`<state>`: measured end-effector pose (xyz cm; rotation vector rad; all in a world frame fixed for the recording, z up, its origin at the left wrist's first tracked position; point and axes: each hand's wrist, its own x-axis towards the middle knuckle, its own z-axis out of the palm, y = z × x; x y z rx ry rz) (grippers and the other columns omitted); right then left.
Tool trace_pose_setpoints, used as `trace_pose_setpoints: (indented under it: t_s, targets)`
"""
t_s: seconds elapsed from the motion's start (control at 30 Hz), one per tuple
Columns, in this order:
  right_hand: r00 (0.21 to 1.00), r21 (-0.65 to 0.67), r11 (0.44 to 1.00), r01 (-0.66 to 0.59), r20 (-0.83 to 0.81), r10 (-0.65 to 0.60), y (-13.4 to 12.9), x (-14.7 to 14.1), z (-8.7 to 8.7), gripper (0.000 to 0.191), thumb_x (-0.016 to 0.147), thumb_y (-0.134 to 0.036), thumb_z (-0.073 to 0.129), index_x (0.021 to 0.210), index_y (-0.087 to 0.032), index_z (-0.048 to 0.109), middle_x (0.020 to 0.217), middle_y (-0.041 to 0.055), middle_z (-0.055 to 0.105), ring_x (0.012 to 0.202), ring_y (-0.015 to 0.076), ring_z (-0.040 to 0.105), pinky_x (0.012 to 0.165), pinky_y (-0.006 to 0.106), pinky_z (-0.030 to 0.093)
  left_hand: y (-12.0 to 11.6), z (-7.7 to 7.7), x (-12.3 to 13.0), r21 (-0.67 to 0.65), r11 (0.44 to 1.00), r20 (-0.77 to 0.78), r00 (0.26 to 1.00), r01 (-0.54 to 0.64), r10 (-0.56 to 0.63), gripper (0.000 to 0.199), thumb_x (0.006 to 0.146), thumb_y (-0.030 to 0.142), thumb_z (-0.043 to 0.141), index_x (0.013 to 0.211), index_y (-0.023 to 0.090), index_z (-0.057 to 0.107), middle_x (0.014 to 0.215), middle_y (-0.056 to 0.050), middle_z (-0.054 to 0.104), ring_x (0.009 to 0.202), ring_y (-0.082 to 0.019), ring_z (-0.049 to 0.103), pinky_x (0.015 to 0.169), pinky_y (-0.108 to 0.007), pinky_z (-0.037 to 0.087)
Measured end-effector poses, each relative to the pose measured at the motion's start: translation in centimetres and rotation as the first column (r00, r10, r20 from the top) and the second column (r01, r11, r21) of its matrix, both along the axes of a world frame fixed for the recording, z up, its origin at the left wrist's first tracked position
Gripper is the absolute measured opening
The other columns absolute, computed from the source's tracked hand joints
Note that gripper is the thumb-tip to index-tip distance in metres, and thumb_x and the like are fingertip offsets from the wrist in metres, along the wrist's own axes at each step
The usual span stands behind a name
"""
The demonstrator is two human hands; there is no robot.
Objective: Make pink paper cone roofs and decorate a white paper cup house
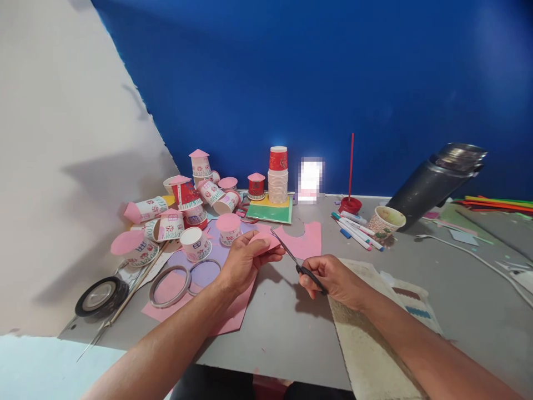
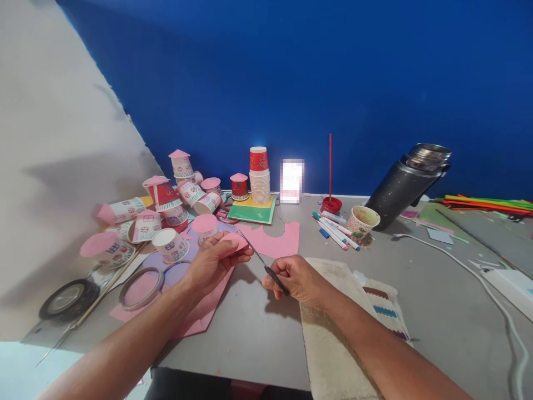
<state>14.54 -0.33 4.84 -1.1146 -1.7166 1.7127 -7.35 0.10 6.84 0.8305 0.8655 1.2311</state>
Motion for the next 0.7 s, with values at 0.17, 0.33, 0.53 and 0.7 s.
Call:
trace_pose_setpoints:
  t_s: [0.17, 0.33, 0.53, 0.7]
  targets:
    - [1.0, -0.016, 1.0, 0.013, -0.027, -0.014, 0.0, -0.2, 0.3, 0.043, 0.074, -0.054, 0.075, 0.065, -0.017, 0.057, 0.057, -0.0005, 0.06, 0.055, 0.01, 0.046, 0.055, 0.026, 0.027, 0.0, 0.1, -0.1, -0.003, 1.0, 0.007, 1.0, 0.01, -0.01, 0.014, 0.075, 0.021, 0.075, 0.079, 0.01, 0.067, 0.078, -0.011, 0.074, 0.073, -0.018, 0.073, 0.07, -0.026, 0.059]
    - [1.0, -0.021, 1.0, 0.017, -0.003, -0.017, 0.0, -0.3, 0.2, 0.039, 0.072, -0.051, 0.078, 0.067, -0.016, 0.06, 0.055, -0.0005, 0.062, 0.053, 0.0095, 0.044, 0.054, 0.027, 0.026, 0.0, 0.5, -0.2, -0.002, 1.0, 0.005, 1.0, 0.029, -0.029, 0.014, 0.074, 0.021, 0.075, 0.078, 0.009, 0.068, 0.077, -0.011, 0.075, 0.07, -0.018, 0.073, 0.068, -0.026, 0.059]
    - [1.0, -0.012, 1.0, 0.016, -0.008, -0.016, 0.1, -0.2, -0.1, 0.039, 0.071, -0.051, 0.079, 0.07, -0.016, 0.063, 0.055, -0.0004, 0.063, 0.053, 0.0099, 0.044, 0.054, 0.026, 0.026, 0.0, 0.9, -0.2, 0.0, 0.999, -0.004, 0.999, 0.032, -0.032, 0.017, 0.071, 0.021, 0.077, 0.079, 0.009, 0.068, 0.076, -0.011, 0.074, 0.07, -0.02, 0.073, 0.066, -0.027, 0.059]
    - [1.0, -0.034, 0.999, 0.007, -0.011, -0.008, 0.0, -0.2, -0.2, 0.038, 0.069, -0.05, 0.081, 0.069, -0.016, 0.062, 0.055, -0.0007, 0.063, 0.051, 0.0098, 0.047, 0.053, 0.026, 0.026, 0.0, 1.2, -0.5, 0.002, 0.999, -0.024, 0.999, 0.045, -0.045, 0.016, 0.069, 0.02, 0.076, 0.078, 0.009, 0.069, 0.075, -0.012, 0.074, 0.071, -0.022, 0.073, 0.066, -0.028, 0.059]
